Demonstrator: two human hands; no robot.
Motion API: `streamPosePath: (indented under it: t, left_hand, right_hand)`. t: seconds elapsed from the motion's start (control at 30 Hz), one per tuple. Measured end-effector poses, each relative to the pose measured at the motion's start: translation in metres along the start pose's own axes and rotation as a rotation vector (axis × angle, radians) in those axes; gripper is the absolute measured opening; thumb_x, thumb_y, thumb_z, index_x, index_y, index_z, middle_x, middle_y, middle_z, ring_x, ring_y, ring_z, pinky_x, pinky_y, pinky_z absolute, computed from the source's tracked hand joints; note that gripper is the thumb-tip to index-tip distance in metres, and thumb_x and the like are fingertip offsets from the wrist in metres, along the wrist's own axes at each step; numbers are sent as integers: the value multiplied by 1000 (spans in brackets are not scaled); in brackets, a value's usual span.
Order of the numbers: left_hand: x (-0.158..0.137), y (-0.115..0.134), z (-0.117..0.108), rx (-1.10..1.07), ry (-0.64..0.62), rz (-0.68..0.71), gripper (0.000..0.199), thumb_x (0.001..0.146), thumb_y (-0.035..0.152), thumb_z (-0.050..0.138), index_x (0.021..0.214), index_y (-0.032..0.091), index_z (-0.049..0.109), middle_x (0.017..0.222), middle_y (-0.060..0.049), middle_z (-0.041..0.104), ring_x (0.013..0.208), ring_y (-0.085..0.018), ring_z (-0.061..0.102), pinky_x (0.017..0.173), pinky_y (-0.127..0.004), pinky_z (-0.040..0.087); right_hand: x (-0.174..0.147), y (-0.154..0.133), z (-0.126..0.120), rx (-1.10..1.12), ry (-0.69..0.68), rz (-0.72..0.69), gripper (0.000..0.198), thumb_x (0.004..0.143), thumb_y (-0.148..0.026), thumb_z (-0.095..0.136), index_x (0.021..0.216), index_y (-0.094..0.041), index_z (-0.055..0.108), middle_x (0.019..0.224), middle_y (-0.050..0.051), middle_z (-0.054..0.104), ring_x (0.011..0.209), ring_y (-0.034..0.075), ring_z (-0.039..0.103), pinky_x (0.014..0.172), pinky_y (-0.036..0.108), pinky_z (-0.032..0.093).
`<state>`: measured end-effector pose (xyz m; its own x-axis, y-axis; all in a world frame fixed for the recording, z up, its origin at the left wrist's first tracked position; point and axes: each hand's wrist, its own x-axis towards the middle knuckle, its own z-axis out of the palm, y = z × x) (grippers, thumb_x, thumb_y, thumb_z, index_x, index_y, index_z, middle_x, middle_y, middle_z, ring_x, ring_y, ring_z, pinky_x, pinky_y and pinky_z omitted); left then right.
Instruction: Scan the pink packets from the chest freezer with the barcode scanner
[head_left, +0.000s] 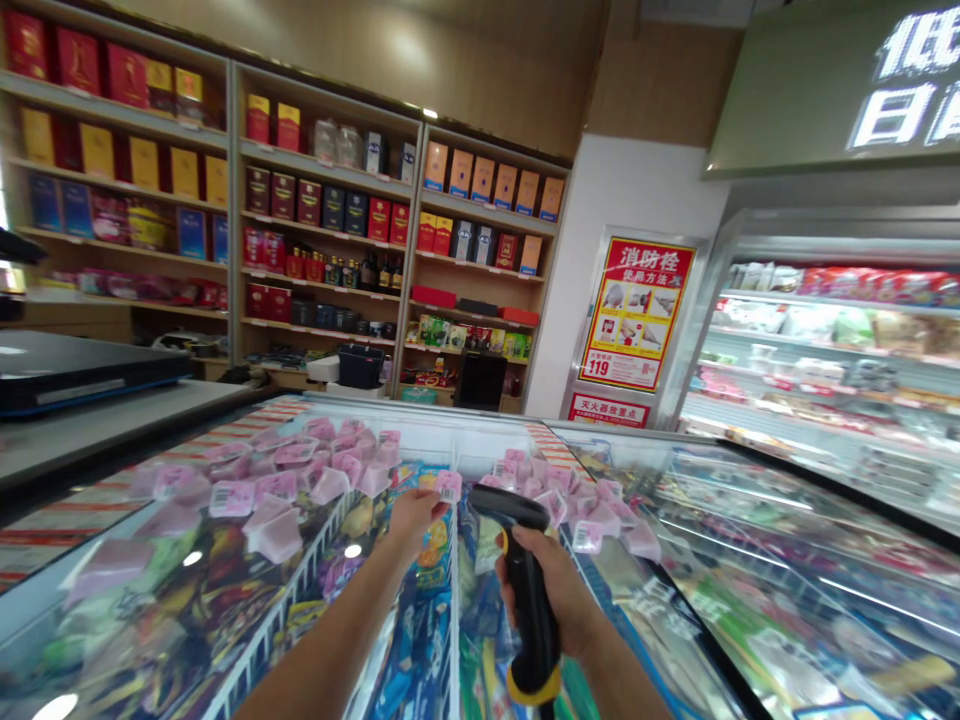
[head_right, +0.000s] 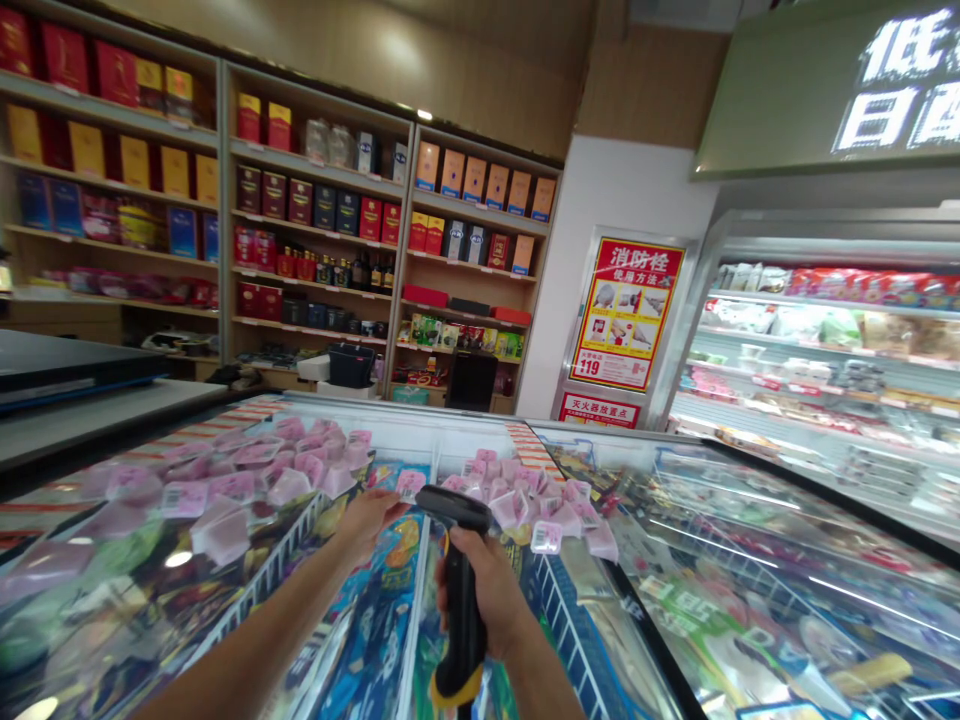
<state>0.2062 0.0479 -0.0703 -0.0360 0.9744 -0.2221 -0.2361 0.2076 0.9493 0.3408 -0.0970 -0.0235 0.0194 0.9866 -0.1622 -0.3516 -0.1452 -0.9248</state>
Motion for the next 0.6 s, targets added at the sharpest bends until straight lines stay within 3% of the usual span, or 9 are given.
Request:
streamPosePath:
  t: [0.4, 0.5, 0.6]
  left_hand:
    - [16, -6, 2, 80, -1, 35, 30, 81, 32, 48, 107, 17, 50, 108, -6, 55, 90, -16, 55, 76, -36, 47]
    - [15, -7, 0, 123, -17, 44, 32, 80, 32, 48, 108, 16, 50, 107, -6, 55, 90, -16, 56, 75, -37, 48]
    - [16, -10, 1, 167, -24, 74, 31, 80, 32, 48, 108, 16, 50, 107, -6, 55, 90, -16, 56, 76, -37, 47]
  right_hand:
    - [21, -11, 16, -197, 86, -101, 30, 65, -45, 53, 69, -15, 52, 48, -2, 53, 34, 10, 46, 30, 21, 36]
    - [33, -16, 20, -348, 148, -185, 28, 67, -43, 51, 60, -15, 50, 42, -2, 50, 32, 9, 45, 32, 20, 35]
    - [41, -26, 8, -450, 269, -305, 27, 67, -41, 53, 55, -16, 49, 39, -3, 49, 32, 9, 46, 34, 20, 35]
